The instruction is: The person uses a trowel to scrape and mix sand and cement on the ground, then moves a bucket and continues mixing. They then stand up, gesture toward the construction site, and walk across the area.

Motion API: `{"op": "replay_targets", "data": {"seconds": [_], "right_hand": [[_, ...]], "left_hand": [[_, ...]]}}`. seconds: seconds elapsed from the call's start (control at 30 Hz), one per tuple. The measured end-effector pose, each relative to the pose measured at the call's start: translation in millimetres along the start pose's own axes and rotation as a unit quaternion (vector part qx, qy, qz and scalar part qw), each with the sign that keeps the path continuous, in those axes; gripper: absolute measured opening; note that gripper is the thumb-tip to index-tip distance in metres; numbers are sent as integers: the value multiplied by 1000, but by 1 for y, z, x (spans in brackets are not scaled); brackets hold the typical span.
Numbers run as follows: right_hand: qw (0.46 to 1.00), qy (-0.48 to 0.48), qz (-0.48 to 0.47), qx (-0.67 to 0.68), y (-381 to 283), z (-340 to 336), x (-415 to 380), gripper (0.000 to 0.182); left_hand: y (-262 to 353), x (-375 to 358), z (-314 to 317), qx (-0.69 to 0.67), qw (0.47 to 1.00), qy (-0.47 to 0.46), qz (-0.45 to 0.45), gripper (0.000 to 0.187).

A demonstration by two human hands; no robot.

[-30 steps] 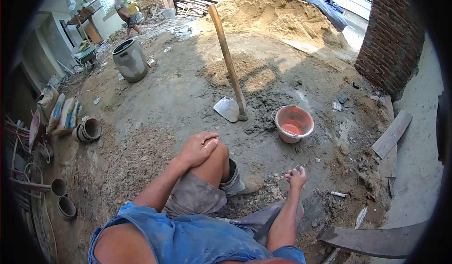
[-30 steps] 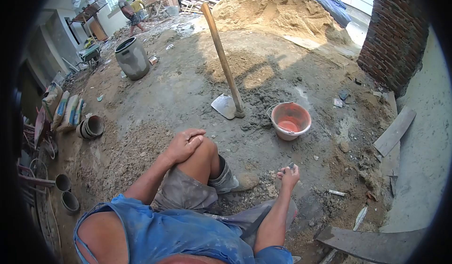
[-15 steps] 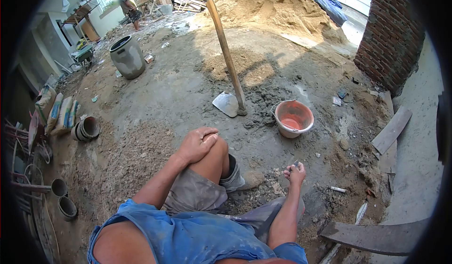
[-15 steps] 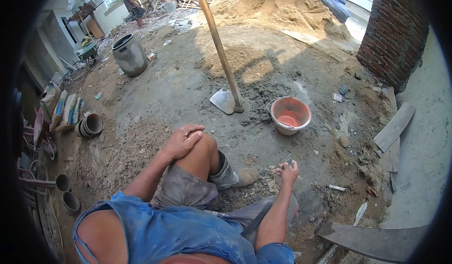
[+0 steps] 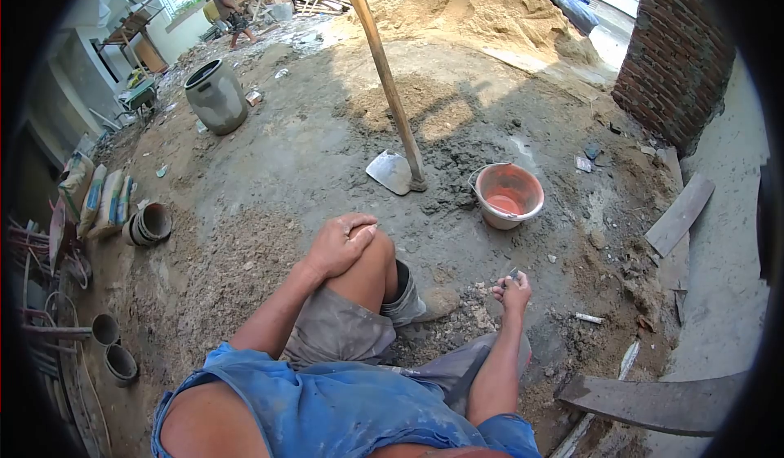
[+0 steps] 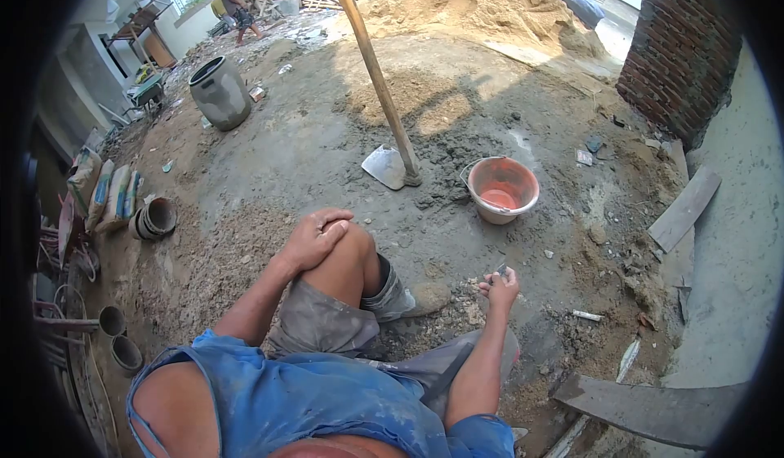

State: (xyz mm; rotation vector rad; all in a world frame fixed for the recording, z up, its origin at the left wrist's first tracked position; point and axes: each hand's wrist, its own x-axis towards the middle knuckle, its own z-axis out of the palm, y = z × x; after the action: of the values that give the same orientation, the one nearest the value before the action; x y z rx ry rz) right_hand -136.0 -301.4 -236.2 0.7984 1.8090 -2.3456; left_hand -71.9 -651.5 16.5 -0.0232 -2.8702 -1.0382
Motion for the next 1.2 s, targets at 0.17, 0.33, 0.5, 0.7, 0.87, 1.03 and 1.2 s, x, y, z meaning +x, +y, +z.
{"op": "replay_targets", "data": {"seconds": [0.17, 0.33, 0.5, 0.7, 0.87, 1.03, 1.2], "right_hand": [[1000, 2, -2, 5, -4, 1, -5, 15], [1000, 4, -4, 11, -5, -1, -5, 15], [1000, 4, -6, 18, 0, -4, -1, 15], [1000, 16, -1, 14, -2, -5, -4, 15], [1000, 14, -5, 13, -4, -4, -5, 15], [1000, 11, -4, 19, 0, -6, -1, 15], [1000, 16, 3, 18, -2, -6, -1, 16]], "left_hand": [[2, -1, -1, -9, 1000, 5, 3, 35], [-4, -1, 0, -2, 1000, 13, -4, 34], [-1, 1, -1, 4, 1000, 9, -3, 34], [1, 2, 0, 8, 1000, 5, -2, 35], [2, 3, 0, 3, 1000, 7, 0, 34], [4, 4, 2, 5, 1000, 6, -2, 34], [7, 6, 2, 10, 1000, 0, -3, 34]]}}
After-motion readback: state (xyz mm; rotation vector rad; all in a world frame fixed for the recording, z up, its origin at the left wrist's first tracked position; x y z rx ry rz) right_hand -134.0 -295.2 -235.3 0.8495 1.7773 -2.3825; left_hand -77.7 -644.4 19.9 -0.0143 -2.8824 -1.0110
